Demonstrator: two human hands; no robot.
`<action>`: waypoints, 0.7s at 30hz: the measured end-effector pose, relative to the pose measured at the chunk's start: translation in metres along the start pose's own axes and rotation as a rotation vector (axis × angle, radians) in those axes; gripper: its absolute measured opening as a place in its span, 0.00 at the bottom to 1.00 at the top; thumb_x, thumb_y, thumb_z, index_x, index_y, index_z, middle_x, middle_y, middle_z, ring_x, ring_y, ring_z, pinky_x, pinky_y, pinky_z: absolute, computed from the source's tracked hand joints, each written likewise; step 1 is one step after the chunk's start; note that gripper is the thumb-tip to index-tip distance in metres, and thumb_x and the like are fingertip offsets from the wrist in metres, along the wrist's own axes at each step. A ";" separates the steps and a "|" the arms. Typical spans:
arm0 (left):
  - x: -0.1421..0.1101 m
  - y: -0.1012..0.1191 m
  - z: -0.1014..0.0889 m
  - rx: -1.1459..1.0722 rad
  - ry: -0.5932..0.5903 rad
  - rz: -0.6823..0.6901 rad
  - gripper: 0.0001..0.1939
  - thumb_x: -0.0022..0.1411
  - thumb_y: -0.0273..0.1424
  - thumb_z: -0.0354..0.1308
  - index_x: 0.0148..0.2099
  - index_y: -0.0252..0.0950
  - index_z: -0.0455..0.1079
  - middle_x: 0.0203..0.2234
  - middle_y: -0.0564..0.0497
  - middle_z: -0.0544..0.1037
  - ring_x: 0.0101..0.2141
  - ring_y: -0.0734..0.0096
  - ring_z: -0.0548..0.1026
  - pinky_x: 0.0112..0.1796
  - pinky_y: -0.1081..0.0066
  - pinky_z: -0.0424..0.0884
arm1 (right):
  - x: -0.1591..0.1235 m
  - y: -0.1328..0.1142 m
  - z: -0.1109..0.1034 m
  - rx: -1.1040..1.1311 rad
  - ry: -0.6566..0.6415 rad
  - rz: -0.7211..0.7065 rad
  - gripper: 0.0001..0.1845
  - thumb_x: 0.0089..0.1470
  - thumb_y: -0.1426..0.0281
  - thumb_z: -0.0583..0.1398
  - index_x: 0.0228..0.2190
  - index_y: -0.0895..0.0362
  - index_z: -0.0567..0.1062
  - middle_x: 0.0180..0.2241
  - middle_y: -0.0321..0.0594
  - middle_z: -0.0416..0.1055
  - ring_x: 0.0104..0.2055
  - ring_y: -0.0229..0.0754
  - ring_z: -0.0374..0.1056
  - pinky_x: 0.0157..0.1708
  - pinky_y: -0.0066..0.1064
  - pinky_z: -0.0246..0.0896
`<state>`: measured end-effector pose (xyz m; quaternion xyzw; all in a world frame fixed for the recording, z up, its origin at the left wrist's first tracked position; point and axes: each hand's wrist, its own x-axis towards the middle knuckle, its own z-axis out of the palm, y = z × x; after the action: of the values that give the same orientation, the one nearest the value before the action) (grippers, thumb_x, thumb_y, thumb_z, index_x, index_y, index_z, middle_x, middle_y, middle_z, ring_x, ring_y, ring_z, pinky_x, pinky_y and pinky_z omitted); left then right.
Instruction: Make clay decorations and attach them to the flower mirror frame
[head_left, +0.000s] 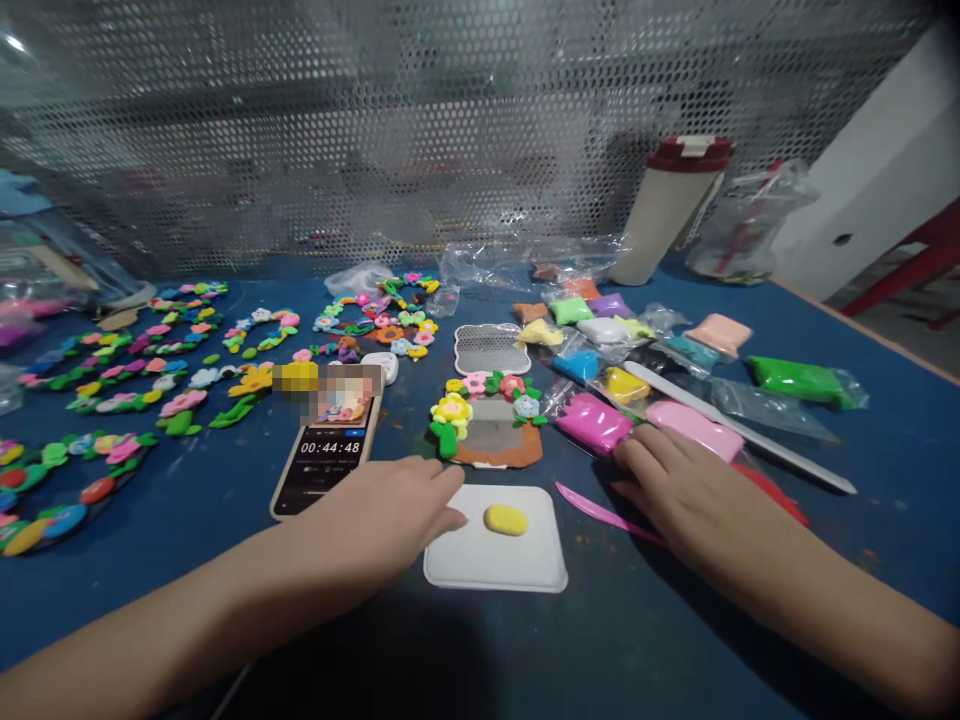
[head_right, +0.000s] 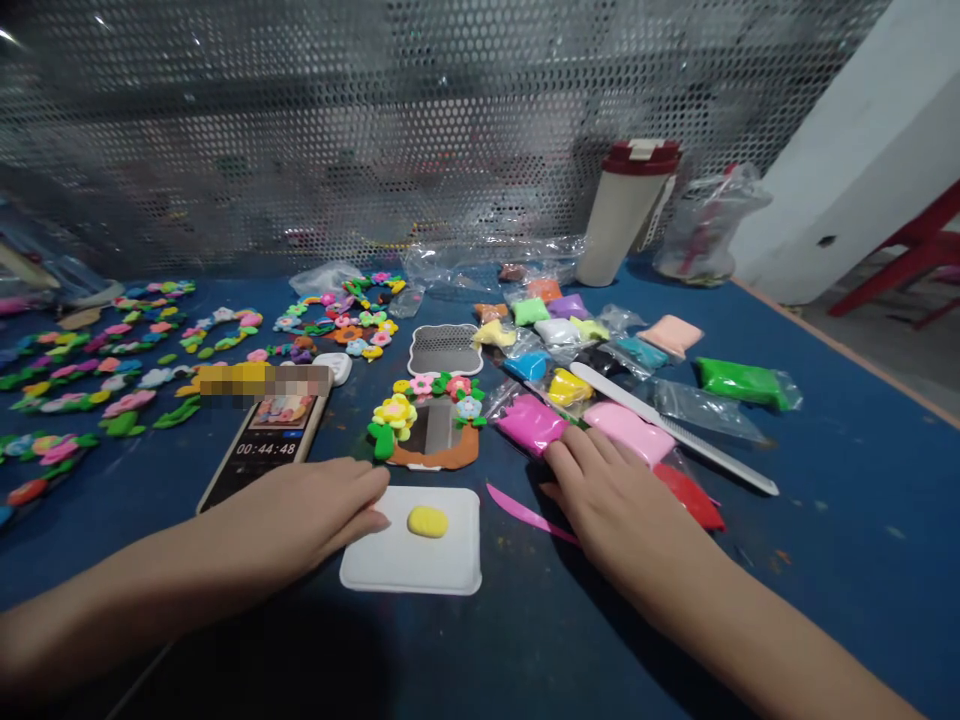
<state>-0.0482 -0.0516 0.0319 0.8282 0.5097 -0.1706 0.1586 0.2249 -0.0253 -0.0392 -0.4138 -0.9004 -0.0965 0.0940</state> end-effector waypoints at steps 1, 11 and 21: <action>0.001 0.003 0.000 0.030 -0.023 0.000 0.10 0.68 0.31 0.45 0.39 0.36 0.67 0.34 0.49 0.74 0.32 0.64 0.72 0.31 0.69 0.61 | 0.000 0.000 0.002 -0.012 0.011 -0.006 0.08 0.58 0.70 0.51 0.28 0.57 0.65 0.28 0.45 0.66 0.29 0.47 0.62 0.28 0.37 0.58; -0.003 0.011 -0.008 0.005 -0.072 -0.009 0.11 0.64 0.19 0.46 0.42 0.36 0.66 0.37 0.50 0.72 0.32 0.69 0.71 0.29 0.71 0.61 | 0.000 -0.001 0.006 0.010 -0.115 0.055 0.10 0.51 0.82 0.51 0.29 0.58 0.68 0.29 0.46 0.70 0.30 0.48 0.66 0.30 0.39 0.61; 0.005 -0.005 0.025 0.282 0.589 0.315 0.14 0.67 0.29 0.46 0.29 0.35 0.65 0.21 0.52 0.70 0.24 0.68 0.67 0.21 0.68 0.48 | 0.000 -0.011 0.004 -0.098 -0.016 0.081 0.10 0.50 0.82 0.50 0.28 0.58 0.69 0.28 0.47 0.71 0.30 0.50 0.69 0.28 0.39 0.63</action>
<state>-0.0538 -0.0568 0.0074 0.9240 0.3711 0.0330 -0.0864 0.2162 -0.0315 -0.0437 -0.4548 -0.8778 -0.1331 0.0705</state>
